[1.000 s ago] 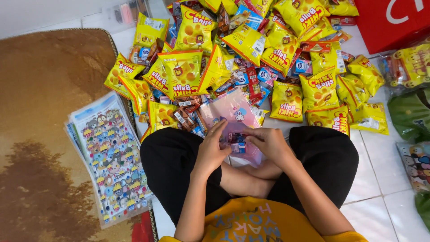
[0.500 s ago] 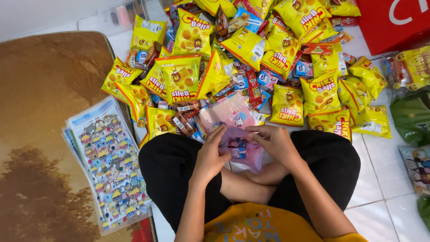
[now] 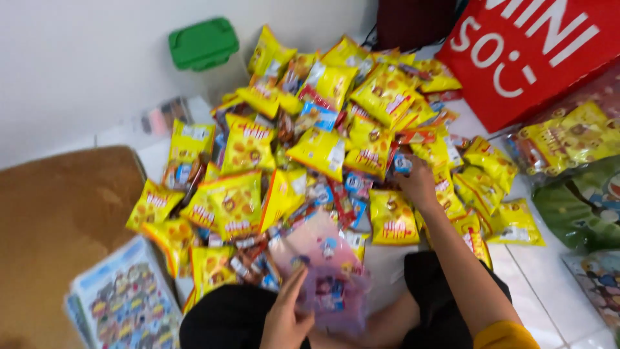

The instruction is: Sorting and packing small snack bags into larger clear plastic bags while sitting on the floor.

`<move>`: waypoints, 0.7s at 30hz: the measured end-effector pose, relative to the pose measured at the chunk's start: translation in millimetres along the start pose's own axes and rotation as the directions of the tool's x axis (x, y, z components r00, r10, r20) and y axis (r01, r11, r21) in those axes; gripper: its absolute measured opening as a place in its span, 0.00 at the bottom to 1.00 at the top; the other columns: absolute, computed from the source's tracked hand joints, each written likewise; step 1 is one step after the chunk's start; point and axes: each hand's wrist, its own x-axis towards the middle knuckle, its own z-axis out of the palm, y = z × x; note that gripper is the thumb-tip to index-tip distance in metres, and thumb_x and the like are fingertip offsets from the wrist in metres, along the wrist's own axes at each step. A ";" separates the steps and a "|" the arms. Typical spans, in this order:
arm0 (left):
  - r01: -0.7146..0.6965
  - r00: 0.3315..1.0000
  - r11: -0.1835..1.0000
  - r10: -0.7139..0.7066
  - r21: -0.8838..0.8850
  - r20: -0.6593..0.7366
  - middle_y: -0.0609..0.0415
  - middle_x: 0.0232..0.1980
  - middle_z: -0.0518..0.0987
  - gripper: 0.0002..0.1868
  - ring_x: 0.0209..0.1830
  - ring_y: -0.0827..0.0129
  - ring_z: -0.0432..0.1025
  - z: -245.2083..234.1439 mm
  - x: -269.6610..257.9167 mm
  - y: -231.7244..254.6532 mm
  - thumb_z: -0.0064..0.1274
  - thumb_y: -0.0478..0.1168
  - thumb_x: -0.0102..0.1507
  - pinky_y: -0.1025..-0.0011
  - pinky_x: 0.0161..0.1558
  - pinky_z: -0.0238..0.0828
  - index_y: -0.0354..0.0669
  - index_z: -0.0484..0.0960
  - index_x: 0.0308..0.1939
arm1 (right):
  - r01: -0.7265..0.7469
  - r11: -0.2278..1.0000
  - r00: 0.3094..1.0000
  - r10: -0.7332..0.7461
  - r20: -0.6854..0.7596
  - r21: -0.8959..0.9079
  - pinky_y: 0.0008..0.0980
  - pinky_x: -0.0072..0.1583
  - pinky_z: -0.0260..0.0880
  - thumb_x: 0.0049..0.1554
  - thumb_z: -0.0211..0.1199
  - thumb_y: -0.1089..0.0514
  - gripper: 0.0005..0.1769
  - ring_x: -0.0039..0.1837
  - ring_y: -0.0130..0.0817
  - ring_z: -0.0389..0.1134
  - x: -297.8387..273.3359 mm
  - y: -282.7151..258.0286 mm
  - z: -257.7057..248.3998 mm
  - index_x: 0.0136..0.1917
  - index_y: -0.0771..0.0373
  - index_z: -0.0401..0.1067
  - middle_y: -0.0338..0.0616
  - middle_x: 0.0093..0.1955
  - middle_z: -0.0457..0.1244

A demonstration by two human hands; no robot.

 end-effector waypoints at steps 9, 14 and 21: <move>-0.296 0.954 0.945 0.300 0.141 -0.005 0.63 0.77 0.67 0.28 0.78 0.74 0.59 74.3 50.1 -214.6 0.40 0.48 0.67 0.74 0.74 0.51 0.56 0.72 0.73 | -0.133 0.914 0.984 0.167 0.057 -0.382 0.59 0.55 0.73 0.56 0.55 0.74 0.44 0.73 0.56 0.59 101.6 34.8 7.6 0.81 0.52 0.50 0.45 0.82 0.45; -0.371 0.914 0.912 0.392 0.173 -0.105 0.59 0.75 0.71 0.26 0.75 0.71 0.64 89.1 67.2 -232.3 0.41 0.41 0.67 0.74 0.72 0.57 0.50 0.75 0.70 | -0.069 0.790 0.983 0.156 0.092 -0.609 0.53 0.44 0.78 0.53 0.70 0.65 0.30 0.50 0.56 0.72 109.4 46.2 -1.3 0.67 0.59 0.65 0.53 0.75 0.50; -0.125 0.983 0.992 0.128 -0.035 0.129 0.67 0.82 0.58 0.39 0.56 0.76 0.65 16.1 25.7 -63.7 0.49 0.44 0.60 0.75 0.52 0.58 0.62 0.59 0.77 | -0.103 0.986 0.994 0.105 0.008 -0.128 0.45 0.43 0.66 0.61 0.67 0.49 0.16 0.44 0.48 0.71 29.9 14.9 -72.7 0.52 0.64 0.72 0.54 0.44 0.70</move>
